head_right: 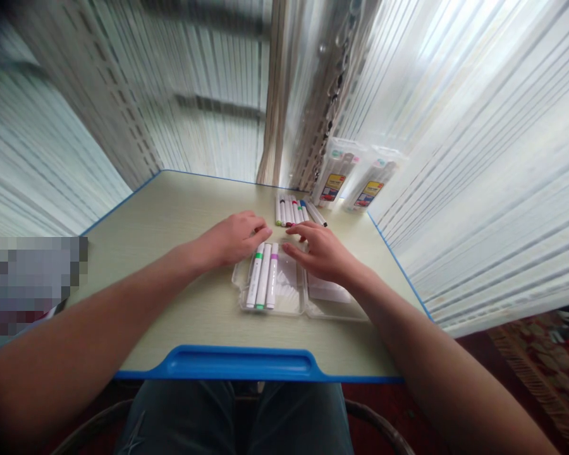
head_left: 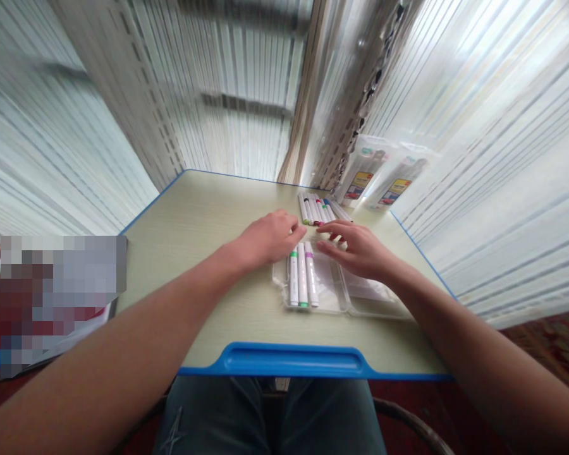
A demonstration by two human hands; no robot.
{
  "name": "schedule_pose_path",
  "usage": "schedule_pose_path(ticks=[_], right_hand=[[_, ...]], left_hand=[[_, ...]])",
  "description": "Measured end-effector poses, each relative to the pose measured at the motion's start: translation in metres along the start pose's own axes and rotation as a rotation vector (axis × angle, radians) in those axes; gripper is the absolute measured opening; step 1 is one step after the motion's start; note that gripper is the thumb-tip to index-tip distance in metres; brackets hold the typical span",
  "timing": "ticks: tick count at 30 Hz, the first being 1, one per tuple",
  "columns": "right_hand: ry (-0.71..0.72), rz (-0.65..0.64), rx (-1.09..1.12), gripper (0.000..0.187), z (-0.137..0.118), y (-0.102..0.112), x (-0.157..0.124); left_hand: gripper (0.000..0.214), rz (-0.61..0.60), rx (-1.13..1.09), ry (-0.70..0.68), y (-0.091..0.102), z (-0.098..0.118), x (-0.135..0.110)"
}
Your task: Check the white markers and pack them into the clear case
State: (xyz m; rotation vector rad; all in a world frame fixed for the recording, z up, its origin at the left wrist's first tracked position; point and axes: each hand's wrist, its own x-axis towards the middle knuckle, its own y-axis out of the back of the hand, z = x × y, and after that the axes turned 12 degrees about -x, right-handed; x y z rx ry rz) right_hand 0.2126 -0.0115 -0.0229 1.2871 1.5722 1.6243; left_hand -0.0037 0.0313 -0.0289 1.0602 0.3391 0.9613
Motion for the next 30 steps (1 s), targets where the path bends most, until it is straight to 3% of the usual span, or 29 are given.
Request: schedule_pose_path(ticks=[12, 30], right_hand=[[0.019, 0.05, 0.012, 0.04, 0.004, -0.01, 0.002], [-0.071, -0.08, -0.135, 0.051, -0.006, -0.016, 0.021]], left_hand=[[0.045, -0.022, -0.006, 0.013, 0.001, 0.003, -0.002], [0.046, -0.024, 0.001, 0.019, 0.001, 0.001, -0.002]])
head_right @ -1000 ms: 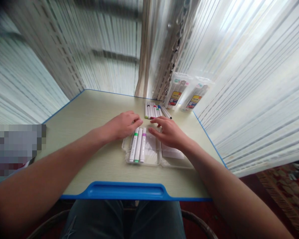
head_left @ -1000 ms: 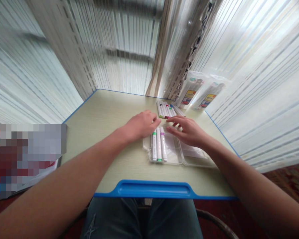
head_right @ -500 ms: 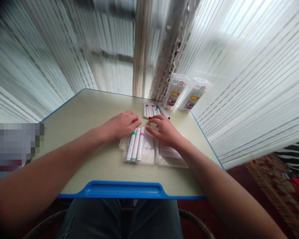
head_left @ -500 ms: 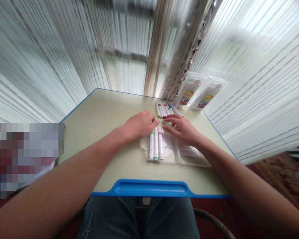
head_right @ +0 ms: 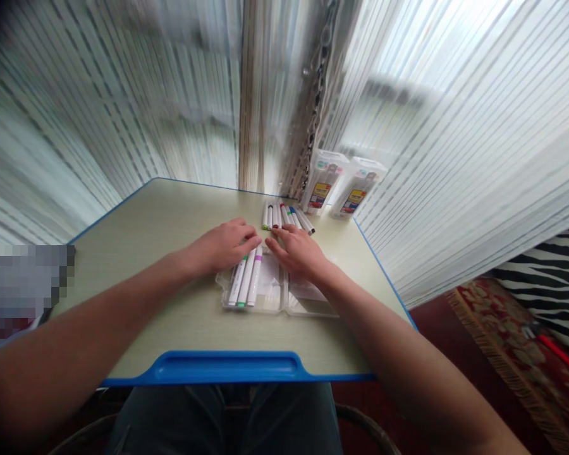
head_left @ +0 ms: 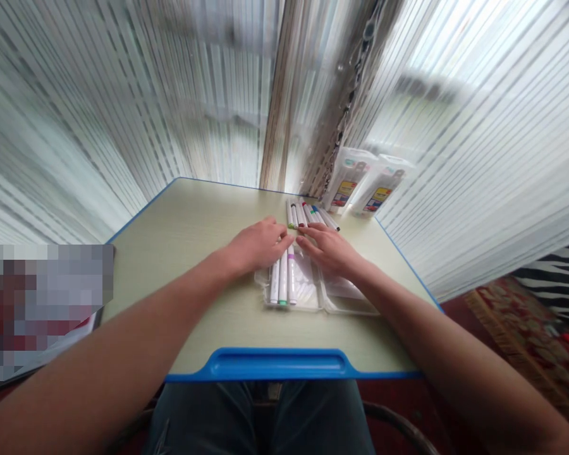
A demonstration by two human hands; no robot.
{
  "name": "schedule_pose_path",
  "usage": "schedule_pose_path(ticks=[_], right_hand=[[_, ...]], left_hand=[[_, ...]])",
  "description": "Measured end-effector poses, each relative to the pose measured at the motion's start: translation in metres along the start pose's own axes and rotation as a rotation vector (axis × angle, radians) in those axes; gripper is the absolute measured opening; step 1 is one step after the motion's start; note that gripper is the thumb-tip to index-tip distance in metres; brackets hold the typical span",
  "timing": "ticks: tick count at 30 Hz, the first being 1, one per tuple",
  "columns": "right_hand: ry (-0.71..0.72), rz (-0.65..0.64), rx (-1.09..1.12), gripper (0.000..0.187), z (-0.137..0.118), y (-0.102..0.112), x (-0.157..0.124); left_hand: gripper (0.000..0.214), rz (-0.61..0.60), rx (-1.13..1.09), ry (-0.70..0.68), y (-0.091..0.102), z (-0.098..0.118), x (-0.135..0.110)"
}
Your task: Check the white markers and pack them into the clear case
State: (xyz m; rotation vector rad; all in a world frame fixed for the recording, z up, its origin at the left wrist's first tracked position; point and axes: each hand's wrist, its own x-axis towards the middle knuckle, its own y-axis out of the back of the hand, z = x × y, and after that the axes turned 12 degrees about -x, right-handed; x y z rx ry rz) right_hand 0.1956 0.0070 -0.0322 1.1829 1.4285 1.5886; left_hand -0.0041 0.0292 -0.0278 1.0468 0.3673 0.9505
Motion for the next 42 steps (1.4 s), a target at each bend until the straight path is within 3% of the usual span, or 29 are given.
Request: schedule_pose_path(ticks=[9, 14, 17, 25, 33, 42], right_hand=[[-0.032, 0.062, 0.024, 0.037, 0.004, -0.003, -0.004], [-0.045, 0.143, 0.06, 0.033, 0.006, -0.005, -0.004], [-0.029, 0.169, 0.079, 0.034, 0.004, -0.005, -0.004], [-0.033, 0.186, 0.175, 0.033, 0.001, -0.002, -0.007], [-0.067, 0.206, 0.198, 0.03, 0.004, 0.0, -0.011], [-0.032, 0.217, 0.195, 0.03, 0.009, 0.009, -0.018]], left_hand=[[0.043, -0.008, -0.021, 0.021, 0.001, 0.003, -0.001], [0.038, 0.071, -0.109, 0.075, -0.002, -0.003, 0.003], [0.049, 0.095, -0.18, 0.058, -0.001, -0.01, 0.009], [0.056, -0.061, -0.059, 0.187, -0.002, -0.008, 0.024], [0.056, 0.038, 0.001, 0.108, -0.003, -0.005, 0.02], [0.033, 0.243, 0.093, 0.413, 0.013, -0.024, 0.019]])
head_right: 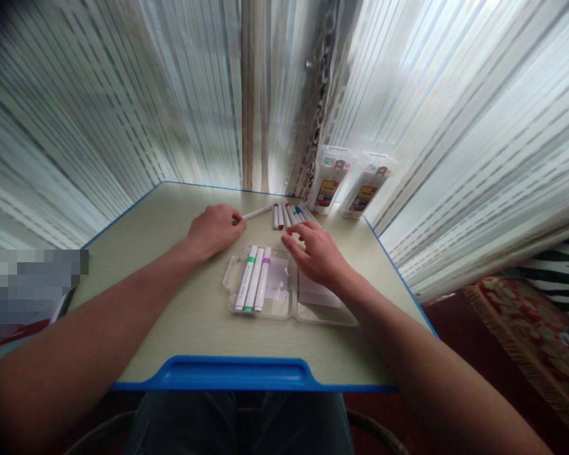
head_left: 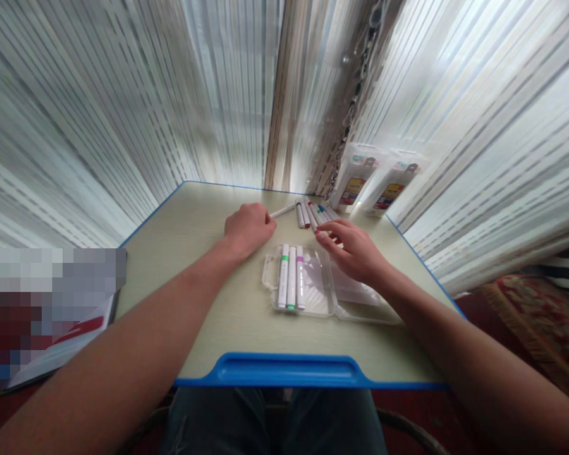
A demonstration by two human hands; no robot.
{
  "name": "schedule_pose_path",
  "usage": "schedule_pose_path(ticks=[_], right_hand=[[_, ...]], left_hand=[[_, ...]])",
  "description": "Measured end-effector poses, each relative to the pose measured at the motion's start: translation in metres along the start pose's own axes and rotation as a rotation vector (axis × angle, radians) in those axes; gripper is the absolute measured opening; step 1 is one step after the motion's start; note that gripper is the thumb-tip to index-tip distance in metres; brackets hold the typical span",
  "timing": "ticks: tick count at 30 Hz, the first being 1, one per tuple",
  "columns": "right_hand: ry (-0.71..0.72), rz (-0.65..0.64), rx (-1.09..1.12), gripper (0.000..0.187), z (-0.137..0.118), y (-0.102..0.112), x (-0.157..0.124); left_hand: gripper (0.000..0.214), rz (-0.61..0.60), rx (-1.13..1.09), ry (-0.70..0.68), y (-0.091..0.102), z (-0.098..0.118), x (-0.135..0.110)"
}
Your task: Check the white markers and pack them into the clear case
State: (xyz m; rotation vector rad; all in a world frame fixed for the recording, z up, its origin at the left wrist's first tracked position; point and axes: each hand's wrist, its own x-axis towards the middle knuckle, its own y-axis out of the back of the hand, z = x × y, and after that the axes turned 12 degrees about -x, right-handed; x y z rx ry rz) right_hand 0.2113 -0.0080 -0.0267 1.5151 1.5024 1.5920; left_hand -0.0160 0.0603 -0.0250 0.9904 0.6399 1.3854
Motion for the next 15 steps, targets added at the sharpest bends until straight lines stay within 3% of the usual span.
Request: schedule_pose_path(ticks=[5, 15], right_hand=[[0.012, 0.022, 0.038, 0.03, 0.0, 0.004, -0.003], [0.024, 0.023, 0.06, 0.026, -0.002, 0.003, -0.004]], left_hand=[[0.021, 0.064, -0.039, 0.037, 0.007, -0.02, 0.006], [0.029, -0.071, -0.073, 0.041, 0.006, -0.029, 0.006]])
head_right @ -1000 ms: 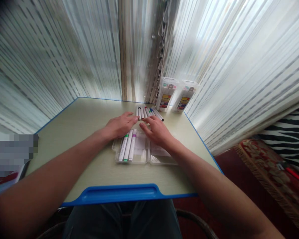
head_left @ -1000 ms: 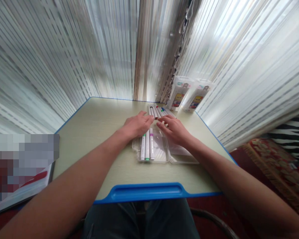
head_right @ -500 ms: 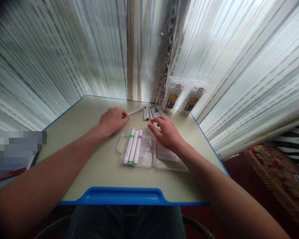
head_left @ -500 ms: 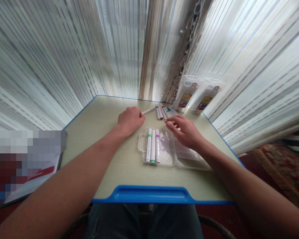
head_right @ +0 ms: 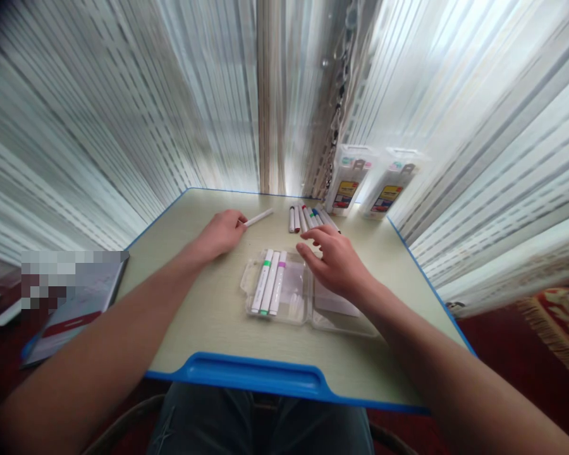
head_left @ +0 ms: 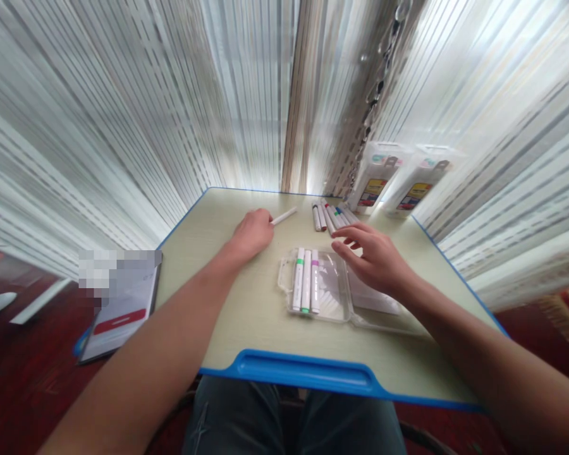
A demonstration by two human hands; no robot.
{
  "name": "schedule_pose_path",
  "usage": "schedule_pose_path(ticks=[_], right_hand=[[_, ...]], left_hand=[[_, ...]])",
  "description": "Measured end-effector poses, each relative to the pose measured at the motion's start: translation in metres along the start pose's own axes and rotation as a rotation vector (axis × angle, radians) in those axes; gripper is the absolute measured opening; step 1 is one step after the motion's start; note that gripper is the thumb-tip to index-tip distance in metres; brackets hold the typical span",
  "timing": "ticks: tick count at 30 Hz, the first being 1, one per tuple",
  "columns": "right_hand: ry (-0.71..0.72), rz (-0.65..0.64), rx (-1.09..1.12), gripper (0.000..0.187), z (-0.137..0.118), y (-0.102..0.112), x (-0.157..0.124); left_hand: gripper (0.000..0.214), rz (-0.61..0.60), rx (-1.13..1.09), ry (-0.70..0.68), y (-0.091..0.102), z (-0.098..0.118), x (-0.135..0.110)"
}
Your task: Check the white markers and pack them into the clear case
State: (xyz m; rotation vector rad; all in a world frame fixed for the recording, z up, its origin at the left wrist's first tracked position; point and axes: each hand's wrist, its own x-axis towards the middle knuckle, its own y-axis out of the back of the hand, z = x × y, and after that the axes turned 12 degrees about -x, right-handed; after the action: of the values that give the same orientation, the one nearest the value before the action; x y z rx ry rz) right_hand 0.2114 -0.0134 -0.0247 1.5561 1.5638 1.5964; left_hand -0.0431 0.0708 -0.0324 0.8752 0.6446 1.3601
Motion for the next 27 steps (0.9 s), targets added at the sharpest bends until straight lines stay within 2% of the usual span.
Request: schedule_pose_path(ticks=[6, 11, 13, 16, 18, 22, 27], right_hand=[[-0.033, 0.012, 0.044, 0.025, -0.001, 0.0, 0.001], [-0.037, 0.068, 0.1, 0.022, -0.002, 0.006, 0.003], [-0.011, 0.1, 0.114, 0.021, -0.004, 0.009, 0.004], [0.089, 0.148, 0.149, 0.027, -0.008, 0.011, 0.002], [0.158, 0.172, 0.179, 0.037, -0.012, 0.011, -0.001], [0.251, 0.214, 0.199, 0.048, -0.021, 0.012, -0.006], [0.244, 0.288, 0.167, 0.039, -0.024, 0.012, -0.007]], left_hand=[[0.026, 0.005, -0.073, -0.027, 0.008, 0.002, -0.004], [0.026, 0.046, -0.272, -0.067, 0.018, 0.022, -0.01], [0.027, 0.008, -0.443, -0.115, 0.017, 0.031, -0.015], [0.032, -0.063, -0.969, -0.131, 0.008, 0.041, -0.024], [0.033, -0.119, -1.153, -0.113, 0.001, 0.047, -0.031], [0.03, -0.256, -1.28, -0.092, -0.008, 0.056, -0.041], [0.03, -0.341, -1.361, -0.097, -0.01, 0.062, -0.048]])
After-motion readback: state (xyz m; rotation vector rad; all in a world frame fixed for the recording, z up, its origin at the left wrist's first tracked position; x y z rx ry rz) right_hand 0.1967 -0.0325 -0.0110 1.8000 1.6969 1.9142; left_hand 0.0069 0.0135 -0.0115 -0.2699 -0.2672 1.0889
